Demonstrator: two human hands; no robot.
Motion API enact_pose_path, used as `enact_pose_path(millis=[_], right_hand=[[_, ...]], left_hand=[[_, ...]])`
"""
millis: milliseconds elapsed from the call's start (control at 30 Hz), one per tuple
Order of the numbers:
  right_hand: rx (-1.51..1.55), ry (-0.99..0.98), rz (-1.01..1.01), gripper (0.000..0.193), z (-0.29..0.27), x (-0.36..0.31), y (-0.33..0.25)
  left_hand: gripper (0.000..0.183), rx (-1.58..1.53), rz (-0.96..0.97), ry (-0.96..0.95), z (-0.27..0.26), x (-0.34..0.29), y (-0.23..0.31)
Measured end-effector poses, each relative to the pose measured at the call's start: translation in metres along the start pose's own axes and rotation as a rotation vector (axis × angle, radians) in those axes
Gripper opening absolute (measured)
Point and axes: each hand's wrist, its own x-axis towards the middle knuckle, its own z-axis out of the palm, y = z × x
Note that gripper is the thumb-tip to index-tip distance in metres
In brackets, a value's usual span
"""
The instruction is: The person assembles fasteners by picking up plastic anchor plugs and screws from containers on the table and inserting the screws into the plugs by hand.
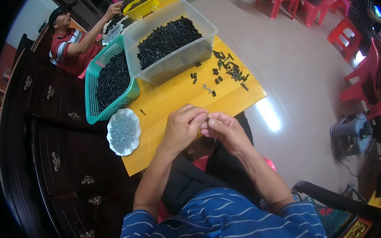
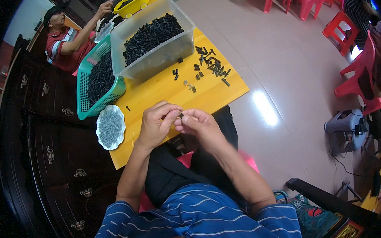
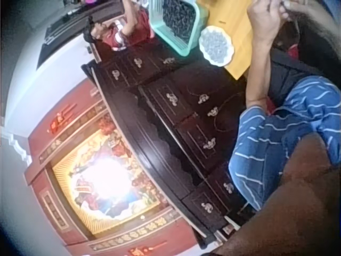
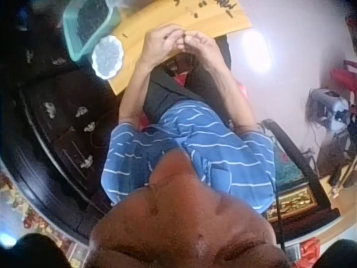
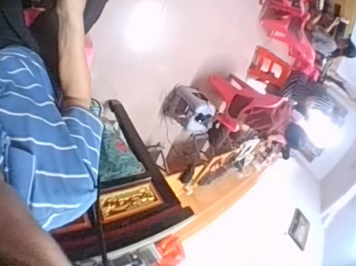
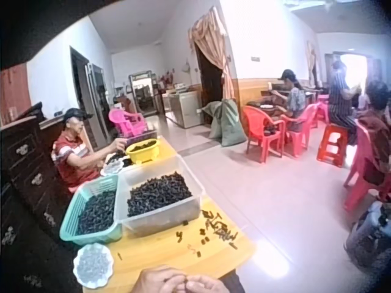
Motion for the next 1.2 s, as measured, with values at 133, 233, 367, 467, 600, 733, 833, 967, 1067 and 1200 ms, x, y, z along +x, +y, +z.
enact_pose_path(millis=[133, 233, 367, 467, 600, 733, 833, 967, 1067, 1200], right_hand=[[0.039, -0.014, 0.083, 0.017, -0.002, -0.001, -0.006], [0.162, -0.015, 0.080, 0.017, -0.003, -0.002, -0.006], [0.176, -0.029, 0.089, 0.017, -0.001, -0.001, -0.005], [0.173, -0.043, 0.078, 0.019, -0.006, -0.001, -0.001], [0.220, 0.019, 0.095, 0.025, -0.007, -0.001, -0.003], [0.223, -0.012, 0.101, 0.028, -0.004, -0.001, -0.003], [0.213, -0.032, 0.088, 0.028, -0.007, 0.001, -0.003], [0.184, 0.010, 0.092, 0.029, -0.008, 0.003, -0.002], [0.143, 0.020, 0.110, 0.028, -0.004, 0.004, 0.002], [-0.028, -0.009, 0.044, 0.027, -0.006, -0.001, 0.001]], left_hand=[[0.023, -0.032, 0.001, -0.001, 0.001, -0.003, -0.001], [0.037, -0.107, -0.036, 0.030, 0.003, -0.004, 0.008], [0.046, 0.282, 0.182, 0.047, 0.011, -0.002, 0.006], [0.041, 0.315, 0.210, 0.033, 0.013, -0.002, 0.002], [0.032, 0.258, 0.218, 0.030, 0.017, 0.001, 0.000], [0.029, 0.238, 0.187, 0.008, 0.012, 0.000, 0.003], [0.026, 0.260, 0.222, 0.020, 0.015, 0.001, -0.001], [0.022, 0.269, 0.244, 0.050, 0.017, 0.000, -0.005], [0.022, 0.283, 0.218, 0.062, 0.011, -0.005, -0.002], [0.030, 0.246, 0.255, 0.027, 0.016, -0.009, -0.003]])
